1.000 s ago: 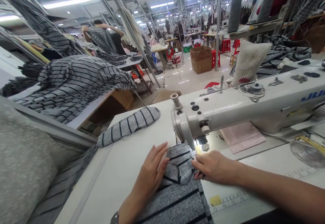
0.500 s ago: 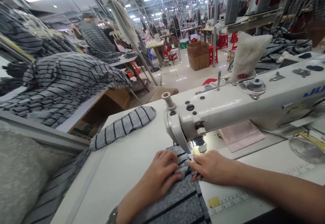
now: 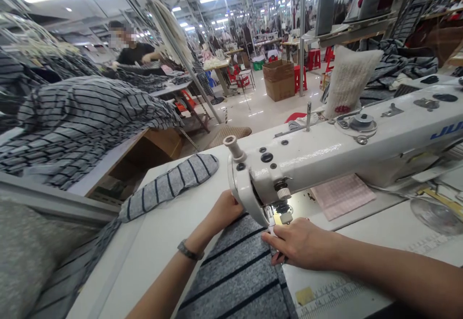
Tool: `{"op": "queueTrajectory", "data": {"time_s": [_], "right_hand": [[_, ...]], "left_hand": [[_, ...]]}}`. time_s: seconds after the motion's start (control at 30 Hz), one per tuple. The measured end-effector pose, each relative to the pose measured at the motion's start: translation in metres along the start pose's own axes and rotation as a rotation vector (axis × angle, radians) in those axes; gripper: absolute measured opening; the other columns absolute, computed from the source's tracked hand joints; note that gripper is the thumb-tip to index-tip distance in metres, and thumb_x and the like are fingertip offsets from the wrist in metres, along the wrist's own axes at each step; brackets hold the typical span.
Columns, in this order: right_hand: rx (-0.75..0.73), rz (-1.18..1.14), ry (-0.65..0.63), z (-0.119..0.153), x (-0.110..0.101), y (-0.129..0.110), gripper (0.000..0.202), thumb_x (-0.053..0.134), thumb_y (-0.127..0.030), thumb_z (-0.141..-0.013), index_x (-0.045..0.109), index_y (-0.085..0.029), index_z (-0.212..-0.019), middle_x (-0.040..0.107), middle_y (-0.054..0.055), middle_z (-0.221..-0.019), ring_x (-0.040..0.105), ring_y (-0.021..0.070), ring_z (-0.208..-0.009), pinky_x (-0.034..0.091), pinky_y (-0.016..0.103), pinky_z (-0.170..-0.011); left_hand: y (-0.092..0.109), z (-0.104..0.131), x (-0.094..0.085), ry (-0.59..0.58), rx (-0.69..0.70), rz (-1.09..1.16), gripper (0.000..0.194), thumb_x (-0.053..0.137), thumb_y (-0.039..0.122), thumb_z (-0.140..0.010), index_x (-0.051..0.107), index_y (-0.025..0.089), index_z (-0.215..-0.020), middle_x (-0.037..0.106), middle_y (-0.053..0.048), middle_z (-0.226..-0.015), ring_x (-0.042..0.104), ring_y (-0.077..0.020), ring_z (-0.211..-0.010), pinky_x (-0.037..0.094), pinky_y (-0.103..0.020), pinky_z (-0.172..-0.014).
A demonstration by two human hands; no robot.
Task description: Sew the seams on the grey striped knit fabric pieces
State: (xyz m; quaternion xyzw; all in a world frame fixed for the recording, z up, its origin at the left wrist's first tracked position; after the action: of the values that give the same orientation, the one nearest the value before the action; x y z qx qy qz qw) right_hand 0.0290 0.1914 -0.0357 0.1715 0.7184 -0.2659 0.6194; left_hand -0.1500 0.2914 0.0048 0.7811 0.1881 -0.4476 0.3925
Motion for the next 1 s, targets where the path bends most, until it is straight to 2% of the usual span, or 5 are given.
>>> {"op": "queueTrajectory", "data": {"time_s": [0.27,0.37,0.53,0.63,1.0], "right_hand": [[0.016,0.019,-0.047,0.0,-0.01,-0.002,0.04,0.049,-0.042,-0.102,0.052,-0.012,-0.128,0.067,0.007,-0.096,0.066,0.0201,-0.069,0.043,0.029,-0.049],[0.004,0.024,-0.069,-0.002,-0.01,-0.001,0.041,0.046,-0.043,-0.103,0.051,-0.012,-0.129,0.066,0.007,-0.096,0.067,0.0204,-0.074,0.043,0.029,-0.051],[-0.038,0.095,-0.05,0.005,-0.008,-0.002,0.041,0.045,-0.043,-0.103,0.05,-0.01,-0.127,0.064,0.007,-0.09,0.064,0.0191,-0.068,0.036,0.028,-0.045],[-0.139,0.117,-0.01,0.015,-0.014,-0.009,0.034,0.045,-0.037,-0.104,0.054,-0.008,-0.118,0.063,0.006,-0.085,0.061,0.0177,-0.063,0.029,0.029,-0.042],[-0.143,0.106,-0.038,0.016,-0.018,-0.007,0.023,0.049,-0.032,-0.103,0.054,-0.012,-0.112,0.062,0.001,-0.077,0.054,0.0162,-0.059,0.022,0.035,-0.046]], "left_hand": [[0.01,0.014,0.038,-0.001,0.069,-0.217,0.028,0.041,0.0,-0.078,0.062,0.019,-0.08,0.069,-0.007,-0.083,0.066,-0.0219,-0.079,0.059,-0.035,-0.074],[0.02,0.036,0.047,0.017,0.064,-0.257,0.027,0.041,0.003,-0.086,0.062,0.018,-0.091,0.069,-0.008,-0.087,0.068,-0.0223,-0.082,0.06,-0.037,-0.077],[0.037,0.077,0.055,0.114,0.099,-0.264,0.027,0.041,0.017,-0.098,0.057,0.014,-0.119,0.064,-0.016,-0.123,0.061,-0.0274,-0.119,0.056,-0.047,-0.098],[0.049,0.091,0.061,0.171,0.154,-0.254,0.029,0.041,0.019,-0.099,0.054,0.012,-0.125,0.061,-0.017,-0.13,0.057,-0.0277,-0.125,0.054,-0.047,-0.102],[0.045,0.08,0.06,0.093,0.163,-0.237,0.031,0.039,0.019,-0.099,0.056,0.014,-0.124,0.063,-0.016,-0.127,0.057,-0.0289,-0.125,0.054,-0.047,-0.101]]}}
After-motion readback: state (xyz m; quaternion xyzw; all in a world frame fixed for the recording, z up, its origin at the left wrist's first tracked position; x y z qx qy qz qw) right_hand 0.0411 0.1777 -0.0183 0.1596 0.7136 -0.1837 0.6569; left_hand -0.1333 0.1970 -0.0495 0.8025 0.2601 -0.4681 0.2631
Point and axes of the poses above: each hand's wrist, its own z-axis away from the middle knuckle, its own x-axis out of the palm, y = z × x, the point moved 3 cm from there along -z, towards the middle knuckle
